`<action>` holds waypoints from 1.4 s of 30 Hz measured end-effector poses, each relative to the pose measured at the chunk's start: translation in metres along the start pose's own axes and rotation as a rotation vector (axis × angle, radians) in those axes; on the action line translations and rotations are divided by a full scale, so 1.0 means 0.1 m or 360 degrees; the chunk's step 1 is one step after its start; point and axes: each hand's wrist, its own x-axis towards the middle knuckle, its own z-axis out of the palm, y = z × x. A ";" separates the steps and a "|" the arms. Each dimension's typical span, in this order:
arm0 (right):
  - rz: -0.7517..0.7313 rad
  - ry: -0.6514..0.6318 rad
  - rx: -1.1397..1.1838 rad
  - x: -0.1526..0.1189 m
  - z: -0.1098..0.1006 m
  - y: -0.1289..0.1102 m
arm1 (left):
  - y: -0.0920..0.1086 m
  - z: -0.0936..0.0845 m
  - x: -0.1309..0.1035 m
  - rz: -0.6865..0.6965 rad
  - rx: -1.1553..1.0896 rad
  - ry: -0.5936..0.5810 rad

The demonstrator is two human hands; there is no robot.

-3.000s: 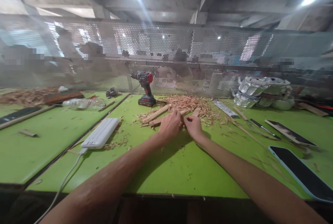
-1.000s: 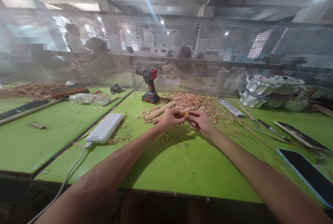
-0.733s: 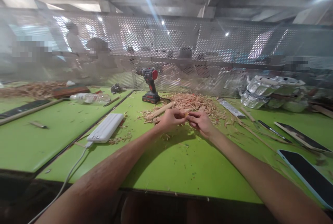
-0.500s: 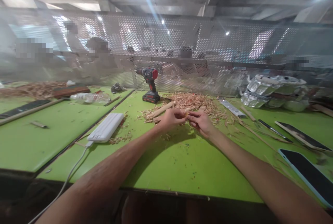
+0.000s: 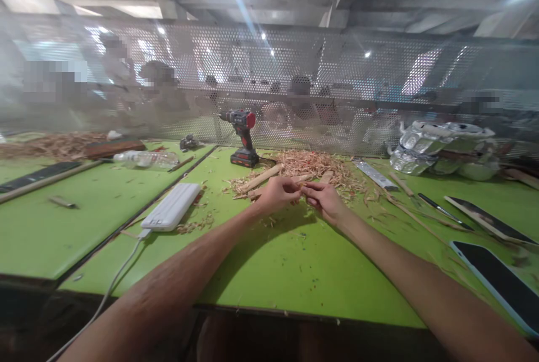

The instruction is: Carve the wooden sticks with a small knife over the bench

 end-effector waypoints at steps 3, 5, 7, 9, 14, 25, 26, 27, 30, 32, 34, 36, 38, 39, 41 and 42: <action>-0.0002 -0.0003 0.0013 0.00 0.00 0.01 | -0.02 0.01 0.01 0.0004 -0.0004 0.0001; -0.0001 -0.0004 0.0000 0.00 0.00 0.02 | -0.03 0.01 0.01 0.0008 -0.0007 -0.0003; 0.0000 0.0007 -0.0008 0.01 0.00 0.03 | -0.03 0.02 0.01 0.0000 0.0006 0.0002; -0.0001 0.0019 -0.0010 0.02 -0.01 0.04 | -0.03 0.02 0.01 -0.0013 0.0045 0.0015; -0.0002 0.0003 -0.0029 0.03 -0.03 0.03 | -0.01 0.02 0.02 -0.0033 -0.0042 -0.0013; -0.0097 0.0025 -0.0306 0.00 -0.04 -0.01 | 0.01 0.01 0.00 -0.0146 -0.0036 -0.0002; -0.0128 0.0015 -0.0387 0.00 -0.04 -0.01 | 0.00 0.01 0.01 -0.0143 -0.0029 0.0017; -0.0162 0.0004 -0.0466 0.00 -0.05 -0.01 | -0.01 0.01 0.01 -0.0135 -0.0019 0.0025; -0.0249 -0.0044 -0.0663 0.00 -0.05 -0.03 | -0.04 0.02 0.01 -0.0109 -0.0018 0.0015; -0.0284 -0.0067 -0.0756 0.00 -0.06 -0.05 | -0.04 0.01 0.01 -0.0118 -0.0044 0.0006; -0.0305 -0.0068 -0.0819 -0.01 -0.06 -0.05 | -0.03 0.00 0.00 -0.0161 -0.0068 0.0015; -0.0322 -0.0060 -0.0858 -0.01 -0.07 -0.06 | 0.00 0.00 0.00 -0.0195 -0.0084 0.0024; -0.0336 -0.0060 -0.0874 0.00 -0.08 -0.05 | 0.02 -0.01 0.00 -0.0173 -0.0084 0.0029; -0.0343 -0.0058 -0.0875 0.00 -0.09 -0.05 | 0.02 -0.01 -0.01 -0.0127 -0.0060 0.0036; -0.0355 -0.0049 -0.0872 0.02 -0.09 -0.04 | 0.02 -0.02 -0.01 0.0048 0.0072 0.0059; -0.0359 -0.0041 -0.0871 0.02 -0.09 -0.04 | 0.02 -0.02 -0.01 0.0170 0.0175 0.0073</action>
